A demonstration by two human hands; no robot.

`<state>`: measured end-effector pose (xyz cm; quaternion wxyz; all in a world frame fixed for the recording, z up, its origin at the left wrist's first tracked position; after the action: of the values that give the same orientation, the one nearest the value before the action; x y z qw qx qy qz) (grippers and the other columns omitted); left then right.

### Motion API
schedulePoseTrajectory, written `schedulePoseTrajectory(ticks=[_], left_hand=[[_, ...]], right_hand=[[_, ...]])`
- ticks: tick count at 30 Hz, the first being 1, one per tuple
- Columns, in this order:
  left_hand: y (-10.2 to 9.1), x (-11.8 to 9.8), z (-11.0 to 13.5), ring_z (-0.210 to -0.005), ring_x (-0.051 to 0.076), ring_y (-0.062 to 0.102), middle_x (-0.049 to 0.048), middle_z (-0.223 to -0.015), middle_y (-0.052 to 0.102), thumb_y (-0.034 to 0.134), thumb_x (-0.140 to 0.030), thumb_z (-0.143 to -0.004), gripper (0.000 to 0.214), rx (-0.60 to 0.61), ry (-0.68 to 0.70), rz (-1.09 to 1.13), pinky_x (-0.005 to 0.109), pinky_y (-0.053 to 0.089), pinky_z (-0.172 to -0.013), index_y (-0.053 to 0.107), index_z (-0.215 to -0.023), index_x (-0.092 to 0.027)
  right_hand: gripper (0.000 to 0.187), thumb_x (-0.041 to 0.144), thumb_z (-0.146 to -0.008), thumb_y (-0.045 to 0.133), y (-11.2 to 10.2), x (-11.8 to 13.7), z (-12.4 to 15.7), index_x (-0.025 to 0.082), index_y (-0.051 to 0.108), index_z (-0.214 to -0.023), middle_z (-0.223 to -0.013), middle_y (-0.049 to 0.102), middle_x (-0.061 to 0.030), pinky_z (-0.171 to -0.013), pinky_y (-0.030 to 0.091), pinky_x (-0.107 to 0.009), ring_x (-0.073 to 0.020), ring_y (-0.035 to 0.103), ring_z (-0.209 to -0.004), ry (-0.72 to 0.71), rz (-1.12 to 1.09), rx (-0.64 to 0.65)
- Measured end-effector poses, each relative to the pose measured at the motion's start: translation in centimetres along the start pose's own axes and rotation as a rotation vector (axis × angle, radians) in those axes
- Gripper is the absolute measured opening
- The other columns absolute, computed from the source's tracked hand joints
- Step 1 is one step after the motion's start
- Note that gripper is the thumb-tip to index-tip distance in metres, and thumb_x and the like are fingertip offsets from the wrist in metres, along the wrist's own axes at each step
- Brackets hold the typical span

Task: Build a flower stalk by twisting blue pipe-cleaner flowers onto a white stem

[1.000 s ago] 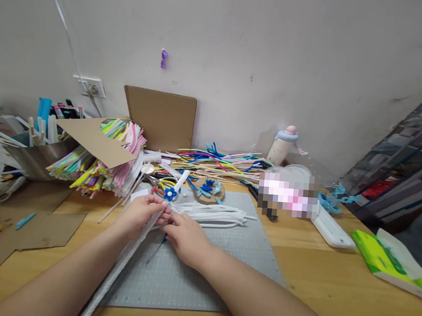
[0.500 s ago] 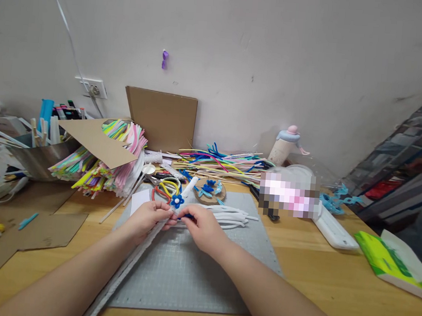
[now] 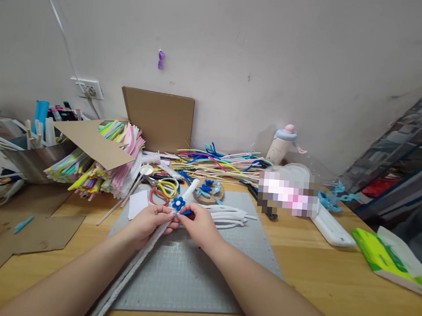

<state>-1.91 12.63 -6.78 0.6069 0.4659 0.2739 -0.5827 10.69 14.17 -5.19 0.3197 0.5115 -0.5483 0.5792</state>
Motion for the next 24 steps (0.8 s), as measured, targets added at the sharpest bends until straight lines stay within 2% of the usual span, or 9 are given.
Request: schedulePoseTrajectory(ticks=[4, 8, 10, 13, 17, 21, 24], left_hand=[[0.1, 0.2, -0.1, -0.061, 0.013, 0.065, 0.0101, -0.071, 0.068, 0.068, -0.017, -0.067, 0.016, 0.026, -0.016, 0.016, 0.018, 0.052, -0.052, 0.058, -0.076, -0.010], [0.0, 0.4, -0.1, -0.062, 0.014, 0.065, 0.0108, -0.074, 0.069, 0.069, -0.016, -0.066, 0.016, 0.018, -0.036, 0.040, 0.018, 0.052, -0.052, 0.058, -0.077, -0.011], [0.0, 0.5, -0.1, -0.063, 0.015, 0.066, 0.0113, -0.075, 0.069, 0.068, -0.015, -0.066, 0.016, 0.013, -0.049, 0.046, 0.019, 0.052, -0.052, 0.057, -0.077, -0.011], [0.0, 0.6, -0.1, -0.064, 0.015, 0.066, 0.0118, -0.076, 0.069, 0.068, -0.015, -0.067, 0.017, 0.021, -0.062, 0.048, 0.019, 0.052, -0.053, 0.057, -0.078, -0.011], [0.1, 0.6, -0.2, -0.064, 0.014, 0.066, 0.0117, -0.077, 0.069, 0.067, -0.015, -0.068, 0.016, 0.034, -0.053, 0.040, 0.019, 0.053, -0.054, 0.057, -0.080, -0.010], [0.1, 0.7, -0.3, -0.066, 0.015, 0.066, 0.0116, -0.077, 0.068, 0.068, -0.018, -0.067, 0.018, 0.040, -0.039, 0.040, 0.020, 0.053, -0.055, 0.057, -0.079, -0.011], [0.1, 0.6, -0.3, -0.067, 0.015, 0.066, 0.0114, -0.077, 0.068, 0.069, -0.018, -0.066, 0.019, 0.037, -0.022, 0.043, 0.020, 0.053, -0.056, 0.057, -0.078, -0.011]], right_hand=[[0.021, 0.028, -0.066, 0.066, 0.2, -1.0, -0.5, 0.015, 0.060, -0.082, -0.073, 0.064, -0.0005, -0.062, 0.044, -0.026, -0.0141, 0.057, -0.065, 0.065, -0.166, 0.052], [0.024, 0.030, -0.063, 0.069, 0.3, -1.8, -0.5, 0.016, 0.059, -0.079, -0.058, 0.057, 0.0042, -0.046, 0.033, -0.019, -0.0078, 0.045, -0.048, 0.197, -0.269, 0.093], [0.026, 0.031, -0.062, 0.069, 0.0, -1.6, -0.5, 0.016, 0.057, -0.079, -0.054, 0.053, 0.0059, -0.042, 0.027, -0.019, -0.0062, 0.039, -0.043, 0.197, -0.311, 0.063], [0.030, 0.032, -0.060, 0.070, -0.1, -1.1, -0.5, 0.016, 0.056, -0.081, -0.055, 0.052, 0.0057, -0.041, 0.025, -0.019, -0.0058, 0.037, -0.043, 0.161, -0.380, 0.029], [0.031, 0.034, -0.060, 0.071, 0.6, -1.1, -0.3, 0.015, 0.055, -0.078, -0.058, 0.053, 0.0048, -0.039, 0.022, -0.018, -0.0048, 0.034, -0.042, 0.180, -0.491, 0.067], [0.031, 0.038, -0.060, 0.071, 1.0, -1.4, -0.2, 0.015, 0.054, -0.071, -0.053, 0.051, 0.0052, -0.039, 0.019, -0.019, -0.0046, 0.032, -0.040, 0.215, -0.473, 0.084], [0.031, 0.041, -0.060, 0.070, 0.9, -1.5, -0.1, 0.015, 0.057, -0.071, -0.056, 0.056, 0.0029, -0.039, 0.020, -0.019, -0.0051, 0.033, -0.040, 0.215, -0.396, 0.060]])
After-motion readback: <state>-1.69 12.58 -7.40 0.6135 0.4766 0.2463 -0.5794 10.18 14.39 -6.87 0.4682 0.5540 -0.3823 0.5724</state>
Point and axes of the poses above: each hand's wrist, its own z-axis away from the middle knuckle, its own y-axis out of the palm, x = y × z, the point moved 7 cm from there along -z, towards the middle knuckle
